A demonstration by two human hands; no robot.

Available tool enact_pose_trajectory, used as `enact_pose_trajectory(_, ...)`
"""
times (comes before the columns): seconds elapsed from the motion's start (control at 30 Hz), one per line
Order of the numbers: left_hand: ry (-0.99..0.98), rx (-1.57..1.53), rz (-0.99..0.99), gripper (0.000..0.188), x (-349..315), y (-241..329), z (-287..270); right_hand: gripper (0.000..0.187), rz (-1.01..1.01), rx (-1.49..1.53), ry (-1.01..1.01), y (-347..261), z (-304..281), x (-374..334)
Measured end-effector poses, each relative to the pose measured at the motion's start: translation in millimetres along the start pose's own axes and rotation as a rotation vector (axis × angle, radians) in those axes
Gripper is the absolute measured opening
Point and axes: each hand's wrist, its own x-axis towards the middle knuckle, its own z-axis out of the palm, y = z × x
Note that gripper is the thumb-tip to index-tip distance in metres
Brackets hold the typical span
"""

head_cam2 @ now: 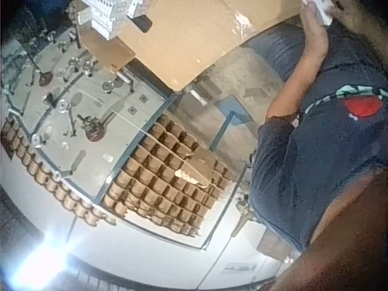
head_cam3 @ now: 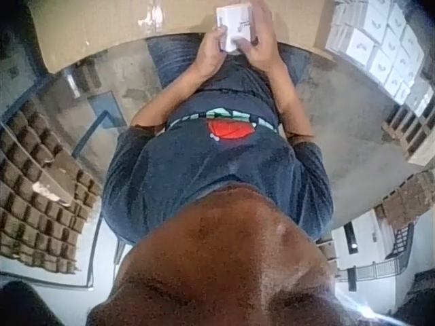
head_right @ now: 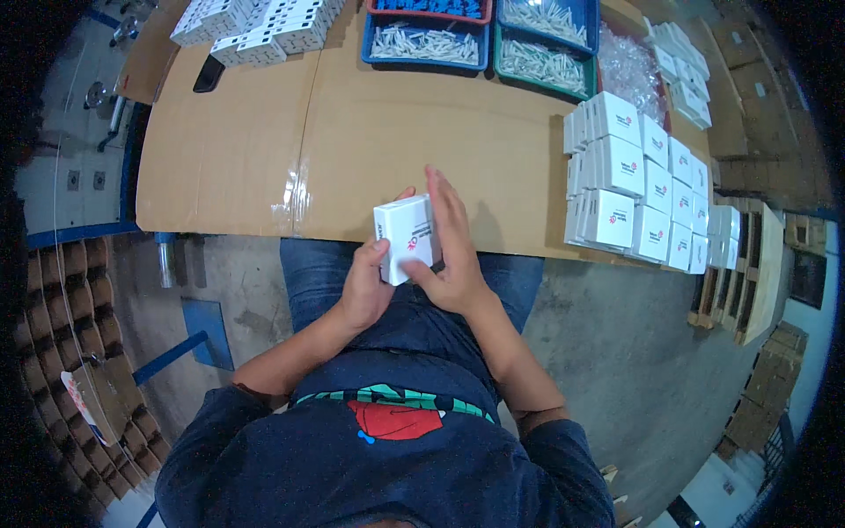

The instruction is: Assembling and packaging electronic or mechanical components into white boxes.

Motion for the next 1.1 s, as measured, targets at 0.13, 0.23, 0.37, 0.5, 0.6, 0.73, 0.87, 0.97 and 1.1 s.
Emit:
enact_pose_trajectory(0.13, -0.076, 0.205, -0.048, 0.056, -3.4, 5.4, -8.9, 0.095, 0.374, 0.407, 0.126, -6.4, 7.2, -12.1)
enact_pose_trajectory(0.23, -0.099, 0.397, -0.047, 0.056, -4.4, 3.4, -10.7, 0.083, 0.568, 0.685, 0.118, -13.0, 5.7, -16.9)
enact_pose_trajectory(0.37, -0.058, 0.615, 0.24, 0.054, -4.8, -0.1, -14.9, 0.069, 0.697, 0.887, 0.064, -14.5, -5.3, -21.2)
enact_pose_trajectory(0.5, -0.077, 0.673, 0.16, 0.069, -4.6, -12.0, -33.6, 0.062, 0.773, 1.069, 0.075, -4.9, -6.7, -26.7)
enact_pose_trajectory(0.6, -0.111, 0.294, 0.104, 0.067, -6.1, 1.6, -11.8, 0.056, 0.8, 1.352, 0.043, -2.3, -3.7, -33.6)
enact_pose_trajectory(0.73, -0.105, 0.35, 0.269, 0.076, 3.0, 6.7, -1.2, 0.051, 0.878, 1.508, 0.052, -10.8, 13.5, -38.5)
enact_pose_trajectory(0.87, -0.079, 0.352, 0.248, 0.061, -2.1, 5.8, -8.1, 0.05, 0.802, 1.33, 0.087, -11.3, 21.0, -38.8)
enact_pose_trajectory(0.97, -0.12, 0.455, 0.105, 0.045, -5.8, 5.7, -22.8, 0.047, 0.781, 1.229, 0.088, -7.7, 21.2, -41.3)
enact_pose_trajectory(1.1, -0.116, 0.484, 0.1, 0.029, -7.6, 4.8, -19.1, 0.044, 0.751, 1.195, 0.088, -6.0, 19.6, -44.3)
